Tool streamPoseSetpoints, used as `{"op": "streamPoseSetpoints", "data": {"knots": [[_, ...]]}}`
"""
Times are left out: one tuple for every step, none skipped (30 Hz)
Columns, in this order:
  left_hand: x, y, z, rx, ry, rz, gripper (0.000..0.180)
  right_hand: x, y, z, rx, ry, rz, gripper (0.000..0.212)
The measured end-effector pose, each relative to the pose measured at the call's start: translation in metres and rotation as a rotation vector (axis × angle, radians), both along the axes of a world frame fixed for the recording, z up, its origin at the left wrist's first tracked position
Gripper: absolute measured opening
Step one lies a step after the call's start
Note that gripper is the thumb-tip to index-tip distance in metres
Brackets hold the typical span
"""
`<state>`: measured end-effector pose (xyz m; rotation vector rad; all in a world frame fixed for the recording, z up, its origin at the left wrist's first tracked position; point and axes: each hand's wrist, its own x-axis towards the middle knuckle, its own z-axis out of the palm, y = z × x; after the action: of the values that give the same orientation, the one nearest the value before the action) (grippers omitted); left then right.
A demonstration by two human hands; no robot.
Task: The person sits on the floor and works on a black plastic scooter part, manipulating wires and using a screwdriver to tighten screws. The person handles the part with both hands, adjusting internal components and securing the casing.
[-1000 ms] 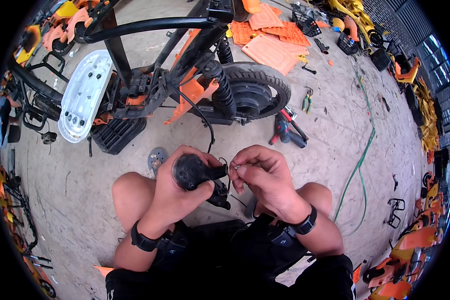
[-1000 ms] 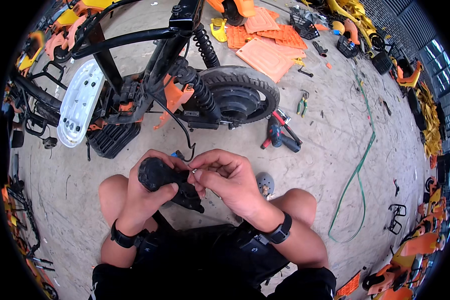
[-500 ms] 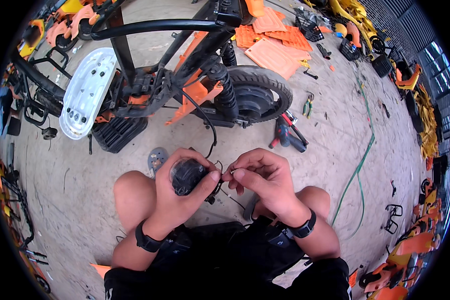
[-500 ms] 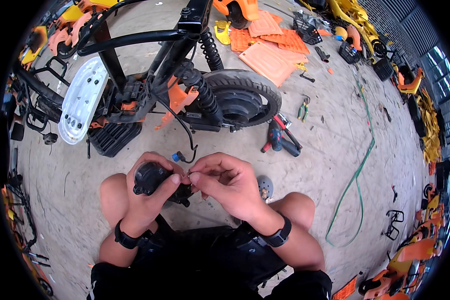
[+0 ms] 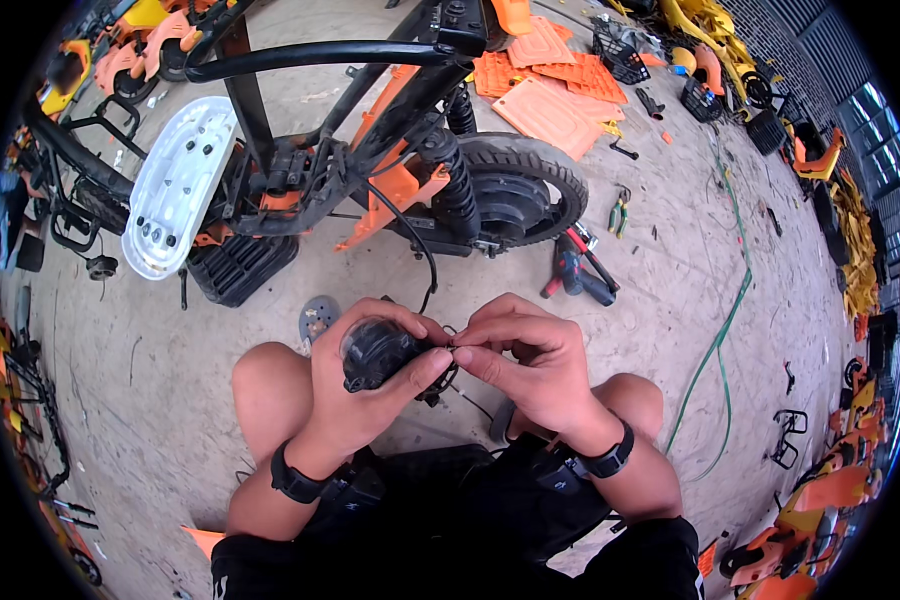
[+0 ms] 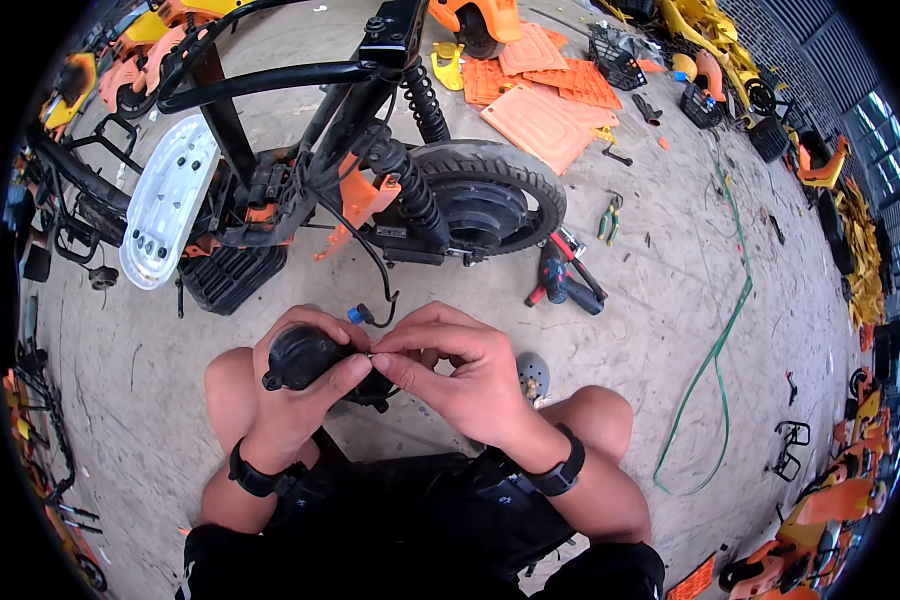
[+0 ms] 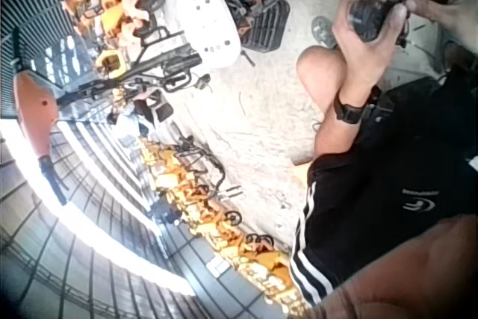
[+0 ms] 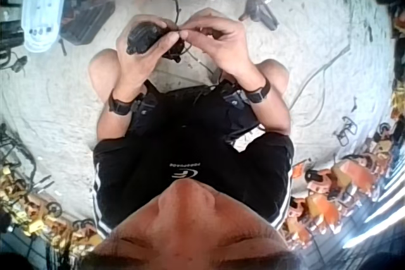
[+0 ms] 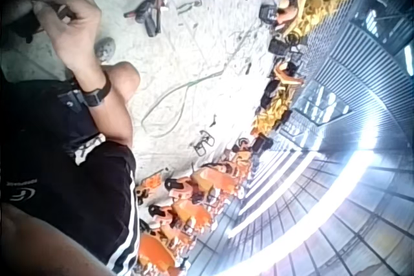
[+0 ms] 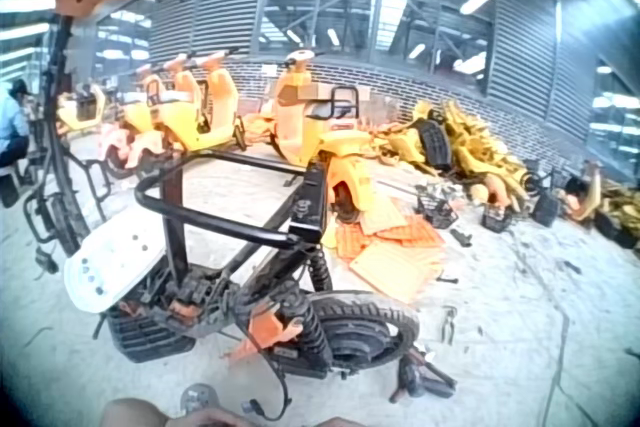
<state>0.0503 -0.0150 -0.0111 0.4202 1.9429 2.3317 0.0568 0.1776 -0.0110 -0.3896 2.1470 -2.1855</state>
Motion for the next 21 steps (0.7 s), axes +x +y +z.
{"op": "streamPoseSetpoints", "data": {"knots": [[0.0001,-0.0001,-0.0006,0.001,-0.014,-0.001,0.024,0.0003,-0.0011,-0.0006,-0.038,0.001,-0.006,0.015],[0.0000,-0.0001,-0.0006,0.005,-0.016,-0.008,0.024,0.0005,-0.0032,-0.0015,-0.076,0.003,-0.013,0.015],[-0.0004,-0.0001,-0.0005,0.010,-0.019,-0.015,0.024,0.0007,-0.0050,-0.0021,-0.113,0.004,-0.019,0.016],[-0.0009,0.0003,-0.0009,0.015,-0.023,-0.023,0.024,0.0013,-0.0056,-0.0023,-0.108,0.002,-0.029,0.015],[-0.0013,0.0007,-0.0012,0.023,-0.036,-0.023,0.024,0.0019,-0.0061,-0.0021,-0.103,0.001,-0.039,0.015],[-0.0016,0.0011,-0.0015,0.030,-0.049,-0.022,0.024,0.0025,-0.0067,-0.0024,-0.097,-0.001,-0.049,0.015],[-0.0016,0.0015,-0.0013,0.038,-0.060,-0.020,0.024,0.0032,-0.0075,-0.0027,-0.057,0.033,-0.063,0.015],[-0.0015,0.0018,-0.0018,0.051,-0.072,-0.018,0.023,0.0043,-0.0086,-0.0034,-0.018,0.066,-0.078,0.015],[-0.0013,0.0019,-0.0027,0.065,-0.085,-0.015,0.023,0.0054,-0.0092,-0.0042,0.023,0.100,-0.092,0.015],[-0.0011,0.0016,-0.0030,0.079,-0.097,-0.013,0.023,0.0063,-0.0096,-0.0057,-0.016,0.041,-0.107,0.016],[-0.0012,0.0013,-0.0026,0.056,-0.103,0.006,0.023,0.0070,-0.0098,-0.0079,-0.054,-0.017,-0.121,0.017],[-0.0016,0.0009,-0.0018,0.034,-0.109,0.024,0.023,0.0074,-0.0097,-0.0089,-0.093,-0.076,-0.136,0.018],[-0.0017,0.0003,-0.0015,0.010,-0.115,0.044,0.023,0.0067,-0.0093,-0.0076,-0.139,-0.094,-0.124,0.018],[-0.0017,0.0001,-0.0016,0.024,-0.117,0.045,0.023,0.0055,-0.0082,-0.0049,-0.186,-0.112,-0.113,0.019],[-0.0016,0.0000,-0.0019,0.038,-0.119,0.047,0.023,0.0051,-0.0075,-0.0026,-0.232,-0.129,-0.102,0.020],[-0.0018,0.0003,-0.0021,0.052,-0.122,0.047,0.022,0.0059,-0.0069,-0.0011,-0.190,-0.140,-0.097,0.020],[-0.0020,0.0005,-0.0019,0.044,-0.121,0.049,0.022,0.0068,-0.0064,0.0003,-0.148,-0.151,-0.092,0.021],[-0.0021,0.0006,-0.0015,0.036,-0.121,0.052,0.022,0.0074,-0.0060,0.0008,-0.105,-0.162,-0.088,0.022],[-0.0018,0.0006,-0.0011,0.027,-0.121,0.054,0.022,0.0064,-0.0058,0.0008,-0.039,-0.056,-0.076,0.024],[-0.0018,0.0007,-0.0019,0.021,-0.098,0.054,0.023,0.0037,-0.0055,0.0010,0.027,0.049,-0.065,0.027],[-0.0018,0.0008,-0.0034,0.016,-0.075,0.054,0.023,0.0019,-0.0052,0.0011,0.093,0.154,-0.055,0.029]]}}
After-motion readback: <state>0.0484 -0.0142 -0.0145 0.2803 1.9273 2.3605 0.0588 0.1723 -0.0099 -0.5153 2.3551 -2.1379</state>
